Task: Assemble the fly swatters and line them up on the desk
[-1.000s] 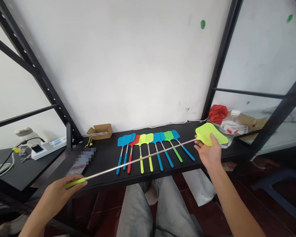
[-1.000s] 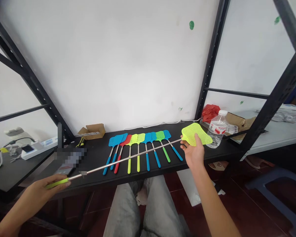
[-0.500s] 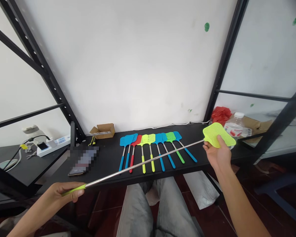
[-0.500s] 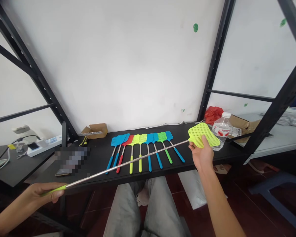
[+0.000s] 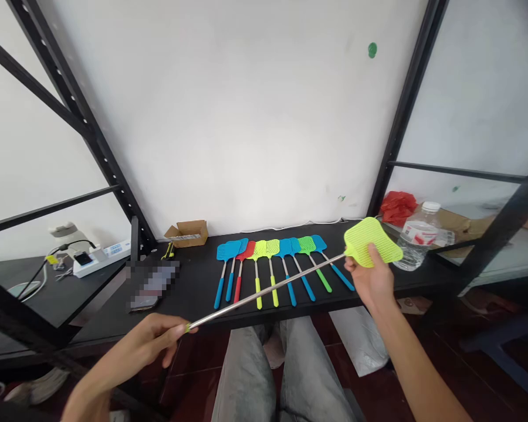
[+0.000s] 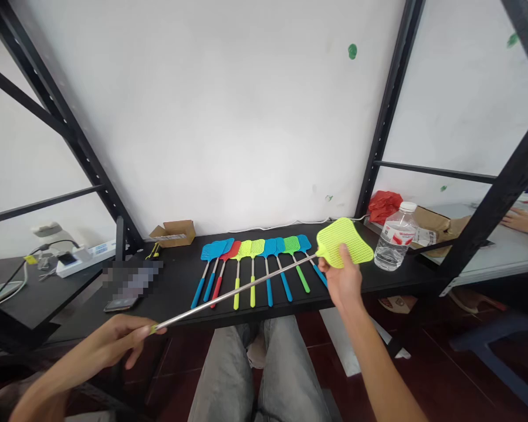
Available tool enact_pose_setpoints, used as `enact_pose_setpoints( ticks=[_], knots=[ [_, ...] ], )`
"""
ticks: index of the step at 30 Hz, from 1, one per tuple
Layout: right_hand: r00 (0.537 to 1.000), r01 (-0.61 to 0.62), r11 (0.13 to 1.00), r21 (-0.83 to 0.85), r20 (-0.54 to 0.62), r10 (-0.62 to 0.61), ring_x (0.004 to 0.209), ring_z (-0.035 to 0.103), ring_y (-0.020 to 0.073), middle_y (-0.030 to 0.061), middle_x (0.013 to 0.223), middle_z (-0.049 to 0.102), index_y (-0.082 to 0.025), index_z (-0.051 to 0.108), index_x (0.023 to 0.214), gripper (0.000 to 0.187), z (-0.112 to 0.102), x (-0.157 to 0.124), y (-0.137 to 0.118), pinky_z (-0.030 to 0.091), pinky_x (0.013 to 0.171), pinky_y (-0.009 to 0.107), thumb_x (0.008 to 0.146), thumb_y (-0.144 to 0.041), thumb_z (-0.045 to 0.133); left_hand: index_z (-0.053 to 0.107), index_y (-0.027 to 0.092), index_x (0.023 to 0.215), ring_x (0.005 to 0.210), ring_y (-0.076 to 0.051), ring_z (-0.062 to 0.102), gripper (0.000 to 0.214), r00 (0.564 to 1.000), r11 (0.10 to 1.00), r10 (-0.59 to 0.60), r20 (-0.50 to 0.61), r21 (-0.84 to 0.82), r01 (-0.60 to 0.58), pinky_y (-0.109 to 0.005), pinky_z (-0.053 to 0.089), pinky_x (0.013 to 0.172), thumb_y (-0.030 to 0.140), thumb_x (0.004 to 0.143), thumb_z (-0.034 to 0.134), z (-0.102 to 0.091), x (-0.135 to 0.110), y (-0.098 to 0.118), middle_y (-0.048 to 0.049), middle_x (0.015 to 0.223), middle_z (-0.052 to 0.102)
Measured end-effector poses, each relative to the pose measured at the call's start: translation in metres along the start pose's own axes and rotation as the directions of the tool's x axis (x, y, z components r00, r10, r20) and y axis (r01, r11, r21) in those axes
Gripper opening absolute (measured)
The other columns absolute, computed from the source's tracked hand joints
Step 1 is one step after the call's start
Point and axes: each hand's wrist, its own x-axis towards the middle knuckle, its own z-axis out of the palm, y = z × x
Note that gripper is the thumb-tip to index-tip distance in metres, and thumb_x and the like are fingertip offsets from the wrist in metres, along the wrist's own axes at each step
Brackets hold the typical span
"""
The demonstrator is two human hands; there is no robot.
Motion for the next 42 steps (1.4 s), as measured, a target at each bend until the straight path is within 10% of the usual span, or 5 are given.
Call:
enact_pose_setpoints(
  ticks=[8,27,42],
  knots=[
    [1.0,0.005,1.0,-0.028,0.001,-0.005,0.054,0.054,0.0133,0.0073,0.081,0.069,-0.018,0.064,0.1,0.038,0.003,-0.006,0.012,0.041,0.048,0.026,0.08,-0.05,0.069,0.045,0.017,0.063,0.056,-0.01,0.034,0.046,0.998,0.998,0.064,-0.006,-0.024,-0.064,-0.022,0.025,0.054,0.051,0.094,0.043,0.007,0.011,0.015,0.0039,0.056,0.041],
    [0.997,-0.049,0.998,-0.028,0.064,0.05,0.048,0.051,0.0112,0.0082,0.087,0.072,-0.019,0.062,0.105,0.036,0.031,-0.037,0.035,0.04,0.047,0.026,0.084,-0.048,0.064,0.075,0.019,0.09,0.057,-0.012,0.044,0.039,0.929,0.982,0.105,-0.355,0.186,-0.04,-0.02,0.032,0.052,0.051,0.085,0.053,0.028,0.01,0.054,0.0017,0.062,0.056],
    [0.985,-0.083,0.992,-0.095,0.143,0.096,0.047,0.048,0.0113,0.009,0.086,0.071,-0.018,0.064,0.096,0.038,0.045,-0.063,0.048,0.038,0.046,0.027,0.091,-0.054,0.051,0.049,0.017,0.066,0.055,-0.009,0.029,0.044,0.974,0.993,0.117,-0.195,0.052,-0.109,-0.024,0.019,0.051,0.051,0.094,0.042,0.056,0.027,0.078,0.0048,0.058,0.036]
  ],
)
